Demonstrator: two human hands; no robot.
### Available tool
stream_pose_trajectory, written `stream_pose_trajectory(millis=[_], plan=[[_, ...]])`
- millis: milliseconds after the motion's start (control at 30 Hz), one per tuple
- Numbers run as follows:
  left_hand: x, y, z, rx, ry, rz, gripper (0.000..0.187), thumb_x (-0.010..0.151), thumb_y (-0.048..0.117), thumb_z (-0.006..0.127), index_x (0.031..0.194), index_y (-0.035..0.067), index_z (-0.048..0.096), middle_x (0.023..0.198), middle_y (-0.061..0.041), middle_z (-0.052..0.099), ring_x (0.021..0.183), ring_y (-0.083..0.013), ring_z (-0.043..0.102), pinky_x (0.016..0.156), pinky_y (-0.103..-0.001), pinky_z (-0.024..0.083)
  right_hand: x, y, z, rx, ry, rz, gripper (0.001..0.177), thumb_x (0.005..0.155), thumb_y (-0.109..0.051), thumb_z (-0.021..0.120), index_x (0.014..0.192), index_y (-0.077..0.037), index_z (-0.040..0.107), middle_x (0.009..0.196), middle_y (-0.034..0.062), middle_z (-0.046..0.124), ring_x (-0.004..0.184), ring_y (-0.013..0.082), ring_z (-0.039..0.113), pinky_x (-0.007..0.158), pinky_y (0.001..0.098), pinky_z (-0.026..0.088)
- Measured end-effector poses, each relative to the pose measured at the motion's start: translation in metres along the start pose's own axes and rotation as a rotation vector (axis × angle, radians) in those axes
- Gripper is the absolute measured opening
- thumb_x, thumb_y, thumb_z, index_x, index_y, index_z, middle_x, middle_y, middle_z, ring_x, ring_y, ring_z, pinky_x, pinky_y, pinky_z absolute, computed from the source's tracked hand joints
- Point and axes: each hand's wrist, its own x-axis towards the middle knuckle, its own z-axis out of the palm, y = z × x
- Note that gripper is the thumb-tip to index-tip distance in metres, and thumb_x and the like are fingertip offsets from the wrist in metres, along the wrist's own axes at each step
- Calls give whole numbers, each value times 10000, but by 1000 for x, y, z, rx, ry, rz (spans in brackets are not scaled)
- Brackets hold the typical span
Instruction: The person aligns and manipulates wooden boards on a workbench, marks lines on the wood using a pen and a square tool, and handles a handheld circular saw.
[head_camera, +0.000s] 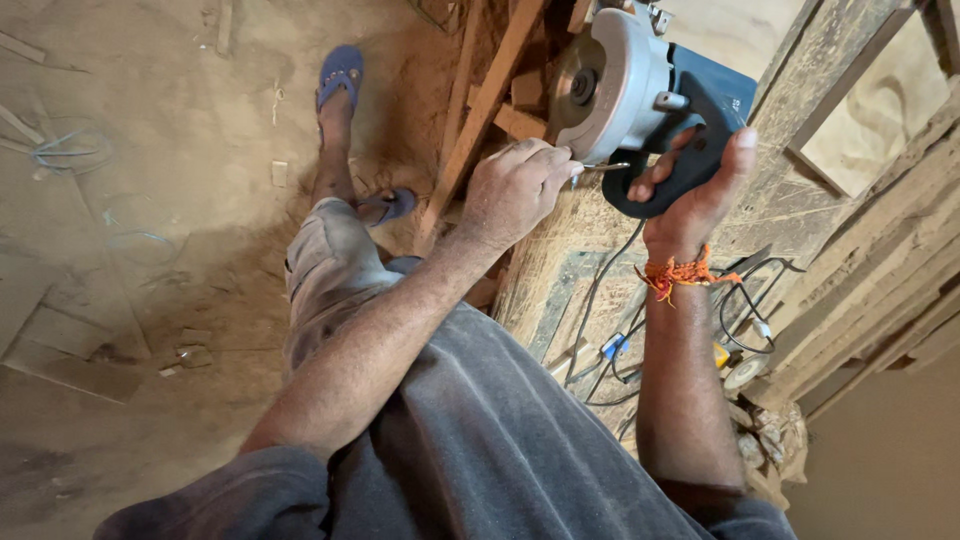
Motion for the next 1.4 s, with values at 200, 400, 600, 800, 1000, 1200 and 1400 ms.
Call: stream_pose_trajectory(millis=[200, 400, 600, 800, 1000, 1200, 1400], plan=[[2, -5, 4, -15, 14, 28, 228, 994, 271, 715, 1020, 45, 739, 950, -79, 747, 900, -212, 749, 795, -341, 621, 0, -3, 6, -85, 19, -40, 722, 912, -795, 551, 966, -77, 602, 661, 58, 517, 525, 217, 527, 500, 397, 494], [6, -3, 3, -28, 25, 10, 225, 984, 271, 722, 1008, 48, 741, 947, -78, 748, 885, -211, 748, 773, -337, 619, 4, -3, 4, -46, 13, -22, 727, 915, -790, 552, 983, -68, 605, 673, 67, 523, 537, 226, 520, 525, 406, 492], [11, -2, 3, -21, 20, 5, 226, 981, 269, 721, 1020, 47, 742, 941, -76, 740, 869, -222, 744, 762, -345, 620, 11, -3, 1, -57, 4, -33, 736, 911, -804, 540, 991, -75, 601, 675, 69, 517, 536, 230, 514, 530, 407, 496], [16, -4, 8, -42, 36, 4, 229, 990, 278, 710, 1023, 54, 744, 936, -68, 741, 843, -208, 744, 728, -328, 615, 17, -8, 4, -23, 10, -22, 718, 915, -783, 555, 996, -71, 605, 682, 70, 518, 537, 228, 509, 527, 398, 487], [20, -6, 8, -16, 34, 33, 229, 993, 280, 706, 1021, 56, 742, 922, -68, 732, 830, -211, 740, 718, -338, 614, 20, -10, 8, -95, 20, -61, 730, 916, -796, 550, 986, -71, 599, 691, 62, 525, 534, 216, 520, 507, 389, 491], [25, -9, 10, -23, 35, 34, 228, 1006, 280, 699, 1014, 56, 740, 921, -62, 731, 831, -205, 741, 716, -332, 615, 27, -12, 7, -61, 6, -34, 742, 896, -806, 553, 987, -72, 609, 675, 62, 524, 526, 222, 531, 515, 395, 499], [32, -10, 12, -5, 38, 34, 231, 998, 280, 705, 1024, 54, 747, 906, -57, 727, 816, -201, 740, 712, -331, 616, 33, -12, 7, -61, 20, -32, 746, 879, -814, 573, 994, -79, 618, 678, 63, 532, 541, 223, 540, 524, 397, 503]])
